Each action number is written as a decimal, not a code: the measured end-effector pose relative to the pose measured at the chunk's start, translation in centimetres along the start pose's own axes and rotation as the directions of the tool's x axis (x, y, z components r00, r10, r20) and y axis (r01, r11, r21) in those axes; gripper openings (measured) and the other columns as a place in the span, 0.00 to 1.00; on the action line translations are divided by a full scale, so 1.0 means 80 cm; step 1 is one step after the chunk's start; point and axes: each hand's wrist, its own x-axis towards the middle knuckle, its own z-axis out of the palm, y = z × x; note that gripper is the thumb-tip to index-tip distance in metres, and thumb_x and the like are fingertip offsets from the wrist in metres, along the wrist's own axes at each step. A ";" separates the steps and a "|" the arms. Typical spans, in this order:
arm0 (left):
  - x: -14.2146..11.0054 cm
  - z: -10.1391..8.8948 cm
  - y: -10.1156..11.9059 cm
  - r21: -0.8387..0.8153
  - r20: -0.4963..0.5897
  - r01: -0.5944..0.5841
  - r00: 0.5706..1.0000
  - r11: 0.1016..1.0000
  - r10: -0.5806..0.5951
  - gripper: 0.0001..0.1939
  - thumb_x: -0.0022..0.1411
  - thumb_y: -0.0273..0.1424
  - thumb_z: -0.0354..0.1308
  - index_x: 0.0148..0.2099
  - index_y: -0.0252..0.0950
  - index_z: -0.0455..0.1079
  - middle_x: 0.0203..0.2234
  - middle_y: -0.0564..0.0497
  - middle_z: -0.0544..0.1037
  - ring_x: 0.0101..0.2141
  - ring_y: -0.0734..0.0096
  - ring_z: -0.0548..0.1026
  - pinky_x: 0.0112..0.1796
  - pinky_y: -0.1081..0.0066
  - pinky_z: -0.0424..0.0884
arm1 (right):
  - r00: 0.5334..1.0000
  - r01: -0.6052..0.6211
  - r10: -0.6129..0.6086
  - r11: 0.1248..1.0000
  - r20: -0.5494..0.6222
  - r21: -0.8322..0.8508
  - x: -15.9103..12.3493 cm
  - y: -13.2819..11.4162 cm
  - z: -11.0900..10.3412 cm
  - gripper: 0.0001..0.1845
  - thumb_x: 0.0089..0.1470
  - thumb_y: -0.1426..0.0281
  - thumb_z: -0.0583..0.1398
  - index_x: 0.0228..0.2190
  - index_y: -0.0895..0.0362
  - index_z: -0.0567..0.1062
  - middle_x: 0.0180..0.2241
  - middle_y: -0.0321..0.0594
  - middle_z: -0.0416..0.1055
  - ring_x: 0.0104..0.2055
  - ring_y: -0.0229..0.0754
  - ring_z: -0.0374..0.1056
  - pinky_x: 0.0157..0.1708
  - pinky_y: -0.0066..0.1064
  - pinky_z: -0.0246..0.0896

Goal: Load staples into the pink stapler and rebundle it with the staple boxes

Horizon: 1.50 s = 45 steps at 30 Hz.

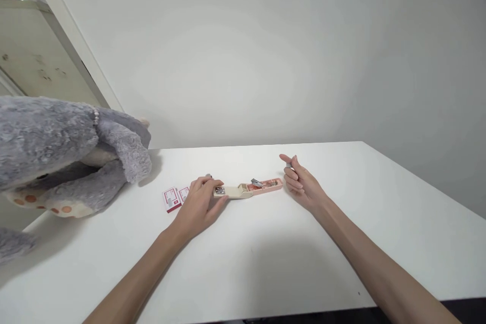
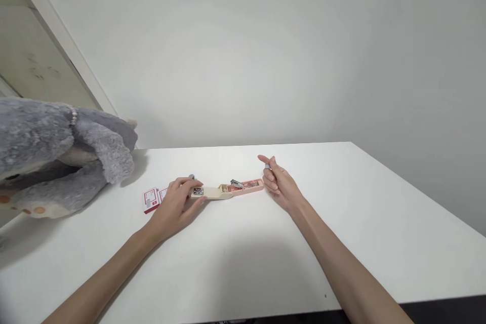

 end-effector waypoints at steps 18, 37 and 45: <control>0.000 0.000 0.001 -0.003 0.005 -0.051 0.999 0.999 0.051 0.15 0.72 0.41 0.55 0.55 0.41 0.72 0.44 0.43 0.76 0.51 0.50 0.70 0.49 0.52 0.71 | 0.983 0.113 -0.162 0.907 -0.087 -0.405 0.001 0.007 0.007 0.20 0.51 0.56 0.73 0.41 0.53 0.80 0.37 0.40 0.80 0.37 0.41 0.76 0.41 0.34 0.72; 0.002 0.006 -0.007 0.042 0.029 -0.143 0.989 0.989 0.142 0.12 0.73 0.40 0.55 0.54 0.42 0.71 0.46 0.47 0.79 0.51 0.54 0.69 0.51 0.52 0.67 | 0.907 0.325 -0.382 0.371 0.176 -0.870 -0.015 0.022 0.029 0.08 0.59 0.60 0.66 0.38 0.47 0.85 0.40 0.40 0.80 0.41 0.47 0.73 0.42 0.39 0.68; 0.001 0.007 -0.009 0.036 0.033 -0.154 0.988 0.987 0.153 0.12 0.73 0.39 0.55 0.54 0.42 0.71 0.47 0.46 0.79 0.51 0.54 0.69 0.51 0.53 0.67 | 0.892 0.391 -0.334 0.233 0.304 -0.890 -0.018 0.031 0.027 0.12 0.67 0.58 0.59 0.44 0.44 0.82 0.43 0.41 0.80 0.45 0.50 0.73 0.40 0.41 0.69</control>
